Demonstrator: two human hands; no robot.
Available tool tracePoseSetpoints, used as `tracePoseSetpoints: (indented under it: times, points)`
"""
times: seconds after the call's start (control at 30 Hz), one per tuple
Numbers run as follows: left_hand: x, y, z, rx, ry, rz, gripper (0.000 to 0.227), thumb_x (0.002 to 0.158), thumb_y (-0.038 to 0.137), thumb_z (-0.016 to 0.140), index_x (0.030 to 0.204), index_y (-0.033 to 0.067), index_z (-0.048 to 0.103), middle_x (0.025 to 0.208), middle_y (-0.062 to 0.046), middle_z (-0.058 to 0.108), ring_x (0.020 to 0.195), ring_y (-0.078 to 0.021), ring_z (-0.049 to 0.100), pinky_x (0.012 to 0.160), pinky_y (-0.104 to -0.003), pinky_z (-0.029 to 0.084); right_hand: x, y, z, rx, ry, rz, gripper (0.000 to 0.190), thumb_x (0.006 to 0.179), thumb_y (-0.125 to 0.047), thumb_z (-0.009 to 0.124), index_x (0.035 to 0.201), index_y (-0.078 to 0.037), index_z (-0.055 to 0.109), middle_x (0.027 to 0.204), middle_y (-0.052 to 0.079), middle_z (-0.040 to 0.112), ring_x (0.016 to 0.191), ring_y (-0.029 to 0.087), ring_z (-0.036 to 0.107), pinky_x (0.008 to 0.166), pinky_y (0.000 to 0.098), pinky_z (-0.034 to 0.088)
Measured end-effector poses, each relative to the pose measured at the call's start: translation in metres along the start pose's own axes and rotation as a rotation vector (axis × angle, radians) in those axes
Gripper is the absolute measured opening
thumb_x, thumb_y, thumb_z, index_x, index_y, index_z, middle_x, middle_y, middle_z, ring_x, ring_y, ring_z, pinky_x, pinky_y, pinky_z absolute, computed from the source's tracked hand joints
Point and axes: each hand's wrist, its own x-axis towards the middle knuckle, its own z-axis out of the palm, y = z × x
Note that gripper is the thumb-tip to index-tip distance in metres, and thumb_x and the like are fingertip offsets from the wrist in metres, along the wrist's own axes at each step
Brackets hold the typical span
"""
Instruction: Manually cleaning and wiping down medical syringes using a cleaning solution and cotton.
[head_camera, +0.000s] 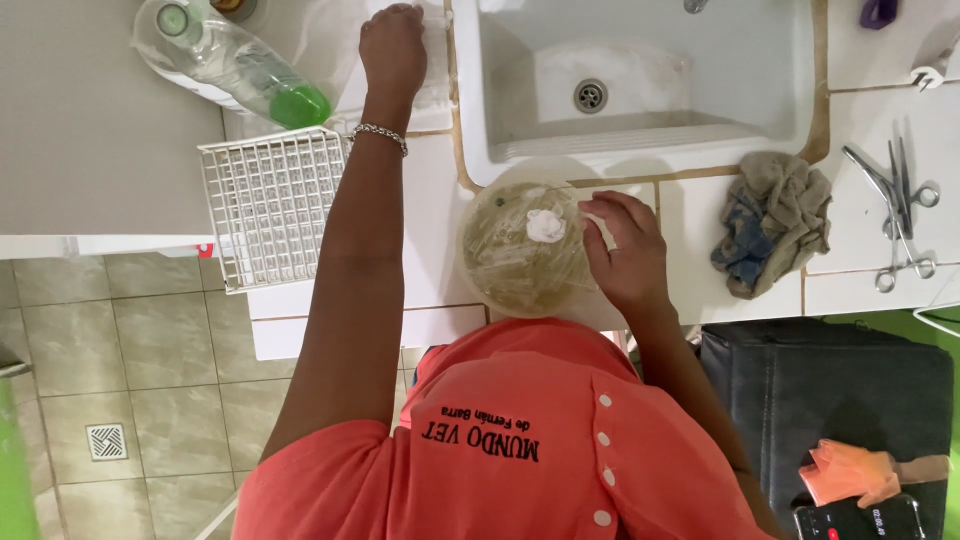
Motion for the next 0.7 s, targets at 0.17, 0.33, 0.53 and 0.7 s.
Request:
tracePoseSetpoints:
  times: [0.17,0.33,0.53,0.7]
  points:
    - [-0.014,0.037,-0.052,-0.056,0.055,-0.011,0.005,0.093,0.013,0.067,0.095,0.0089,0.067,0.086,-0.011,0.073,0.080,-0.0376,0.067,0.075,-0.052,0.051,0.007,0.007,0.001,0.065,-0.005,0.151,0.036,0.108,-0.027,0.059,0.139,-0.008,0.060,0.137,0.013,0.054,0.121,0.028,0.058,0.089,0.0390,0.055]
    - [-0.086,0.124,-0.169,-0.353,-0.173,-0.082,0.033,0.098,0.026,0.069,0.127,0.0098,0.071,0.124,-0.017,0.071,0.106,-0.0336,0.070,0.089,-0.050,0.055,0.025,0.013,0.008,0.172,-0.122,0.379,0.045,0.103,-0.035,0.064,0.144,-0.017,0.060,0.125,0.005,0.060,0.099,0.019,0.061,0.080,0.0319,0.051]
    - [-0.194,0.170,-0.187,-0.216,-0.513,0.033,0.019,0.095,0.022,0.067,0.108,0.0104,0.075,0.086,-0.013,0.071,0.079,-0.0353,0.075,0.066,-0.048,0.060,0.028,0.019,0.020,0.304,-0.030,0.470,0.025,0.100,-0.022,0.076,0.121,-0.013,0.066,0.103,0.008,0.069,0.087,0.019,0.062,0.077,0.0328,0.052]
    - [-0.238,0.181,-0.145,0.004,-0.403,0.027,0.010,0.085,0.011,0.073,0.078,0.0074,0.067,0.063,-0.007,0.061,0.063,-0.0324,0.072,0.052,-0.046,0.058,0.033,0.027,0.027,0.296,-0.113,0.531,0.015,0.098,-0.029,0.077,0.111,-0.022,0.074,0.102,-0.003,0.074,0.087,0.010,0.066,0.076,0.0266,0.055]
